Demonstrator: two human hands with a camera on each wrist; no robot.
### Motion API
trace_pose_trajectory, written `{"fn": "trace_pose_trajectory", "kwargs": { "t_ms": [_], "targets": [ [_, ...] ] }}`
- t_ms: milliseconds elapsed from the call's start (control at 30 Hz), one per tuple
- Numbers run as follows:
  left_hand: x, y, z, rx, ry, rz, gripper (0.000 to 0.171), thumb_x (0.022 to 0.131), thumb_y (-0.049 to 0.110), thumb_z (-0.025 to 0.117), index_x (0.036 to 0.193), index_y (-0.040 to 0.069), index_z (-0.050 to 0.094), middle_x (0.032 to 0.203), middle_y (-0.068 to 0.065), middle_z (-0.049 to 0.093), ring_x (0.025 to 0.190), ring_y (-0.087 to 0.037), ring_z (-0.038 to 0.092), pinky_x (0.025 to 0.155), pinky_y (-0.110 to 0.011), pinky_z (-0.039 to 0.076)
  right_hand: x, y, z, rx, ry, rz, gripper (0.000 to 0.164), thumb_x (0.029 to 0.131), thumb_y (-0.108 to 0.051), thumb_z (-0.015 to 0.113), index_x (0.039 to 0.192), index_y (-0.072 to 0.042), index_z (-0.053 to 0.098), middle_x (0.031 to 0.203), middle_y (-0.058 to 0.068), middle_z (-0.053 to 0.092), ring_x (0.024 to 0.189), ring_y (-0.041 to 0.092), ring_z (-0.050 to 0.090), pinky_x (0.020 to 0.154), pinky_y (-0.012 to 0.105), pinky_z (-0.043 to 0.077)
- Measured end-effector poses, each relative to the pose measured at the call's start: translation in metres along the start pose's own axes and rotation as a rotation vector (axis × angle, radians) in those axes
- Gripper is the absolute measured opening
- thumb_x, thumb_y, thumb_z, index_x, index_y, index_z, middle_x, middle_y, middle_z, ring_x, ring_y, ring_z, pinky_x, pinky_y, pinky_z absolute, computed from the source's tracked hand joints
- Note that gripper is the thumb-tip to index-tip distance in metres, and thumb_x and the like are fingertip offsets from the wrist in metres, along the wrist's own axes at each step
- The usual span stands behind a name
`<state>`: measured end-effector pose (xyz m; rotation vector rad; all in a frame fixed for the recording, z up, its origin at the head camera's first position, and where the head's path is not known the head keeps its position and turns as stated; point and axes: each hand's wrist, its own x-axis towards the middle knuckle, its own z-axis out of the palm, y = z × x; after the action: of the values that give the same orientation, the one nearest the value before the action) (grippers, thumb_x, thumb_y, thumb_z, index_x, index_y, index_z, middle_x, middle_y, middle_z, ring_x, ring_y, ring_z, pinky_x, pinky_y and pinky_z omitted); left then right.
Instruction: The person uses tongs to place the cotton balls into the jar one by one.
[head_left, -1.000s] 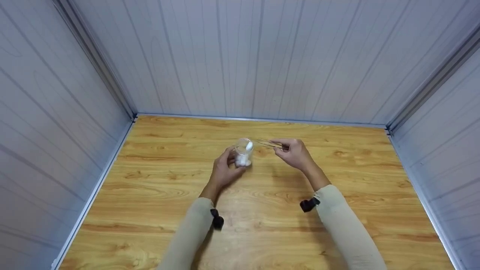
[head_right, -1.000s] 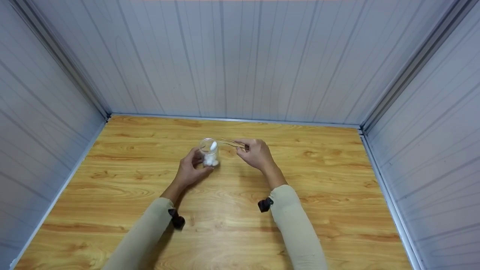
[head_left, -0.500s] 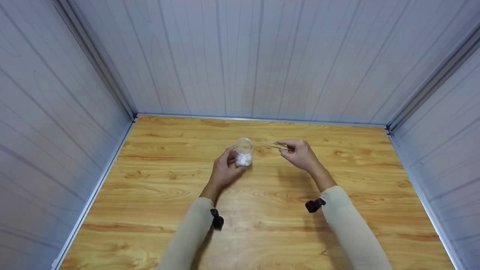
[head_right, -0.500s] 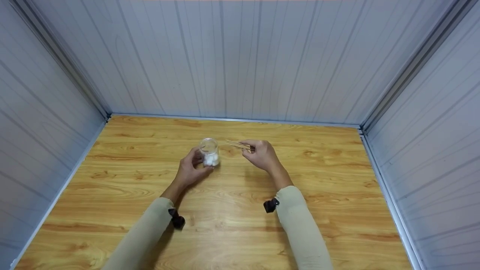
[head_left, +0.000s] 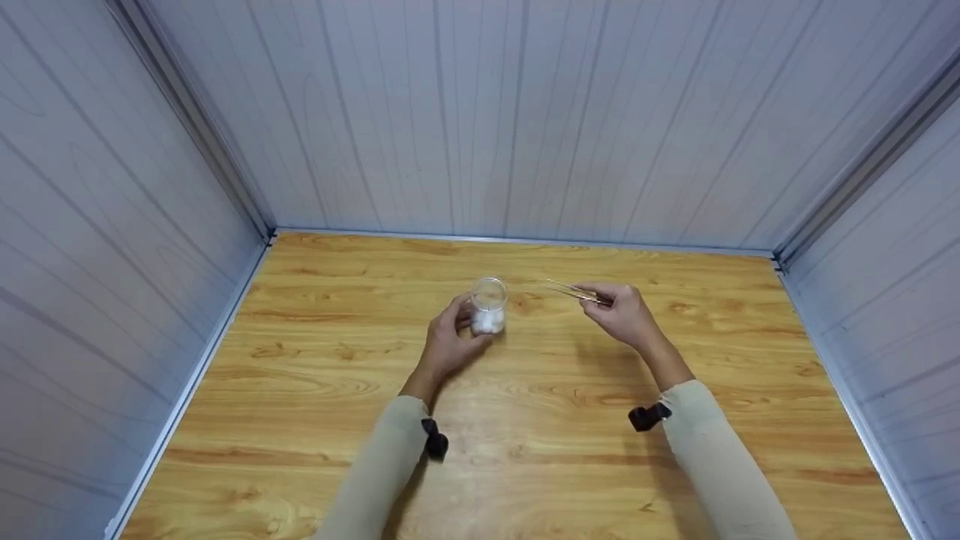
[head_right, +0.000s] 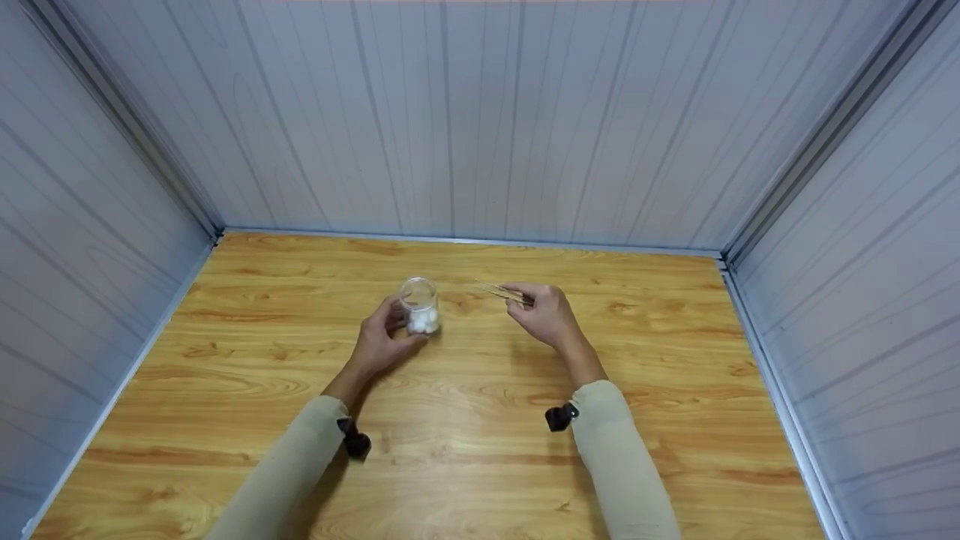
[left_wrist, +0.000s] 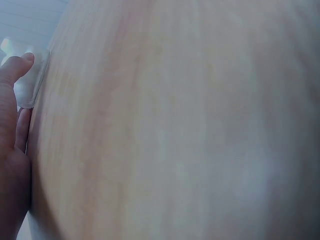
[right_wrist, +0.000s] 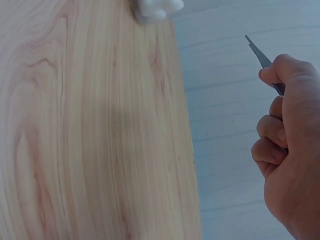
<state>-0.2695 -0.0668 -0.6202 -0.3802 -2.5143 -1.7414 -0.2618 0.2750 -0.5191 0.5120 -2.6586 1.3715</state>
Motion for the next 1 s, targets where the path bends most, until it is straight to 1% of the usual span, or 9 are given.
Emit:
{"fn": "trace_pose_trajectory", "kwargs": {
  "t_ms": [200,233,367,433,500,667,900,1000],
  "targets": [
    [-0.001,-0.002,-0.001,0.010,0.007,0.032,0.082,0.089,0.009,0.093,0.162,0.010,0.055,0.145,-0.024,0.071,0.136,-0.040,0.073,0.119,-0.047,0.064,-0.005,0.006,-0.006,0.014,0.040,0.028,0.027,0.106,-0.003,0.072,0.131,-0.001,0.083,0.068,-0.005,0.052,0.055,-0.003,0.034,0.052,0.017,0.032],
    [-0.001,-0.003,-0.001,0.014,0.008,0.039,0.082,0.089,0.009,0.093,0.162,0.009,0.055,0.144,-0.024,0.071,0.135,-0.040,0.073,0.118,-0.047,0.065,-0.006,0.007,-0.007,0.019,0.046,0.031,0.027,0.105,-0.002,0.072,0.129,-0.001,0.083,0.069,-0.005,0.055,0.056,-0.003,0.036,0.052,0.017,0.033],
    [-0.001,-0.004,-0.002,0.022,0.012,0.053,0.083,0.089,0.009,0.094,0.162,0.007,0.054,0.142,-0.025,0.072,0.134,-0.041,0.073,0.117,-0.048,0.066,-0.009,0.010,-0.010,0.025,0.062,0.034,0.027,0.102,0.002,0.071,0.126,0.000,0.083,0.070,-0.005,0.058,0.056,-0.003,0.039,0.051,0.015,0.033],
    [-0.001,-0.004,-0.002,0.012,0.010,0.045,0.082,0.089,0.009,0.093,0.162,0.008,0.055,0.142,-0.024,0.071,0.134,-0.041,0.073,0.117,-0.048,0.065,-0.009,0.011,-0.012,0.028,0.070,0.030,0.028,0.100,0.004,0.070,0.126,-0.001,0.082,0.070,-0.006,0.059,0.056,-0.003,0.039,0.051,0.015,0.032],
    [-0.001,-0.004,-0.002,0.000,0.008,0.036,0.082,0.089,0.009,0.093,0.162,0.009,0.055,0.143,-0.023,0.071,0.135,-0.040,0.073,0.118,-0.047,0.065,-0.010,0.012,-0.013,0.038,0.074,0.029,0.029,0.100,0.005,0.070,0.126,-0.001,0.082,0.066,-0.008,0.053,0.054,-0.004,0.036,0.050,0.014,0.030],
    [0.000,-0.004,-0.003,-0.003,0.010,0.025,0.082,0.089,0.008,0.092,0.162,0.009,0.055,0.143,-0.023,0.071,0.135,-0.040,0.073,0.119,-0.047,0.065,-0.012,0.013,-0.014,0.071,0.075,0.032,0.028,0.100,0.006,0.069,0.125,-0.001,0.078,0.061,-0.009,0.047,0.053,-0.004,0.033,0.051,0.014,0.029],
    [-0.002,-0.003,-0.002,-0.005,0.012,0.021,0.082,0.088,0.008,0.093,0.161,0.009,0.056,0.142,-0.023,0.071,0.135,-0.040,0.073,0.119,-0.045,0.065,-0.014,0.015,-0.010,0.076,0.077,0.024,0.026,0.099,0.006,0.070,0.124,0.000,0.077,0.062,-0.010,0.049,0.054,-0.004,0.033,0.051,0.014,0.030],
    [-0.001,-0.002,-0.003,-0.004,0.009,0.015,0.082,0.088,0.008,0.093,0.161,0.010,0.056,0.143,-0.023,0.071,0.135,-0.039,0.073,0.119,-0.045,0.064,-0.015,0.016,-0.008,0.081,0.078,0.027,0.022,0.099,0.007,0.071,0.120,0.001,0.075,0.062,-0.009,0.049,0.054,-0.004,0.033,0.052,0.015,0.029]
  ]
}}
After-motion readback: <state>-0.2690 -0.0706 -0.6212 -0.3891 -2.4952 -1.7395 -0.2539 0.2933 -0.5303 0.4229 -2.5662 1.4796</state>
